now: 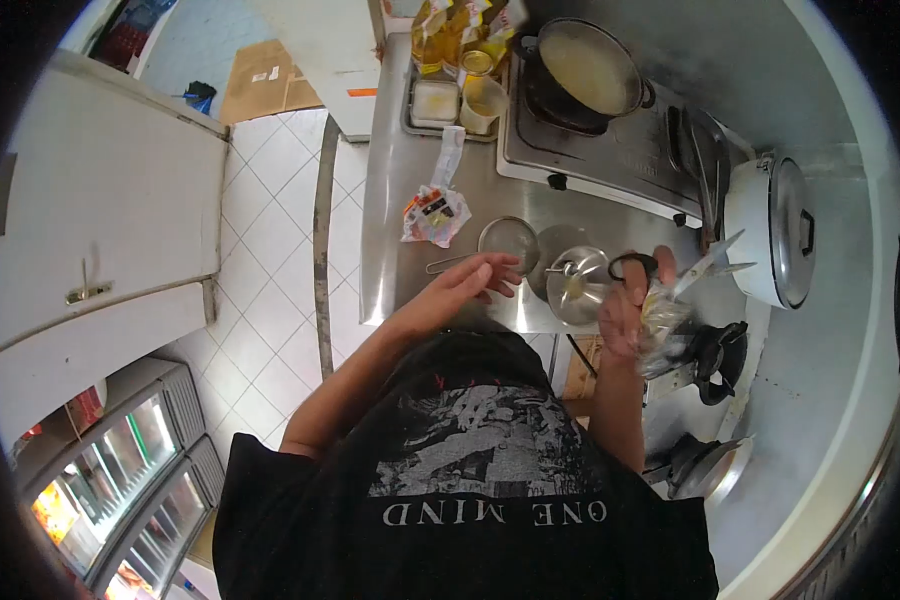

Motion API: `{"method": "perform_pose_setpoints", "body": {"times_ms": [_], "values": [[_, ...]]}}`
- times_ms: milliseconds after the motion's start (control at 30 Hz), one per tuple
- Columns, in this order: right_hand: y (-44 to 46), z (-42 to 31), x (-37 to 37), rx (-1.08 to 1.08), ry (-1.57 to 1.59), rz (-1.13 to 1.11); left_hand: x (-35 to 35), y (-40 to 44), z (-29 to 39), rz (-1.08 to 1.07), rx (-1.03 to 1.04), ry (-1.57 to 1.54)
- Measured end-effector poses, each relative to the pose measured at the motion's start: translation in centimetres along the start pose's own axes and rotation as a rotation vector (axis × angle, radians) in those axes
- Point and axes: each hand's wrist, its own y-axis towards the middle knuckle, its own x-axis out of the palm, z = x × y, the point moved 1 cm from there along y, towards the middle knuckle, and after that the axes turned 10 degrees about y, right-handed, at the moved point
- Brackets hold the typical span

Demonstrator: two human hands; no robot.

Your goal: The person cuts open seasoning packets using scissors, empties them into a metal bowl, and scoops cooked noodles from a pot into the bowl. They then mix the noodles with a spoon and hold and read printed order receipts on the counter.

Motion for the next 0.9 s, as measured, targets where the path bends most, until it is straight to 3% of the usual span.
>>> {"method": "perform_pose_setpoints", "body": {"times_ms": [67,133,167,233,300,367,467,533,567,667,700,800,833,900], "values": [[-0.4,1.1,0.9,0.09,-0.113,0.147,-1.7,-1.3,-1.7,0.047,-0.023,-0.018],[-0.5,2.5,1.1,0.263,-0.952,0.264,-3.0,-2.5,-3.3,0.148,-0.053,-0.036],[-2.4,3.1,-1.5,0.204,-0.641,0.188,-3.5,-3.0,-4.0,0.198,-0.069,-0.045],[-2.3,4.3,-0.1,0.175,-0.391,0.169,-4.6,-3.8,-4.7,0.166,-0.064,-0.062],[-2.2,5.9,3.0,0.175,-0.935,0.307,-5.1,-4.7,-5.3,0.144,-0.067,-0.071],[-4.2,7.7,-1.2,0.15,-0.32,0.231,-5.4,-5.0,-5.7,0.134,-0.065,-0.074],[-3.5,10.1,-1.4,0.279,-0.25,0.172,-5.0,-4.8,-6.7,0.117,-0.08,-0.141],[-3.2,11.9,-0.5,0.304,-1.039,0.368,-4.4,-4.1,-8.1,0.195,-0.141,-0.107],[-3.4,12.8,-0.7,0.203,-0.813,0.229,-4.3,-3.9,-9.1,0.234,-0.172,-0.09],[-3.2,14.0,-0.3,0.363,-1.221,0.291,-3.8,-3.3,-13.4,-0.043,-0.197,-0.326],[-3.2,14.3,-1.2,0.38,-1.257,0.244,-3.0,-4.2,-10.3,-0.078,-0.234,-0.46],[-3.0,14.7,-2.8,0.297,-0.947,0.23,-1.7,-4.3,-8.9,0.055,-0.179,-0.249],[-2.6,13.4,-0.5,0.298,-1.194,0.254,-1.4,-4.0,-8.8,0.128,-0.153,-0.301],[-2.8,11.6,0.2,0.343,-1.133,0.328,-1.4,-2.6,-8.6,0.278,-0.097,-0.4]]}}
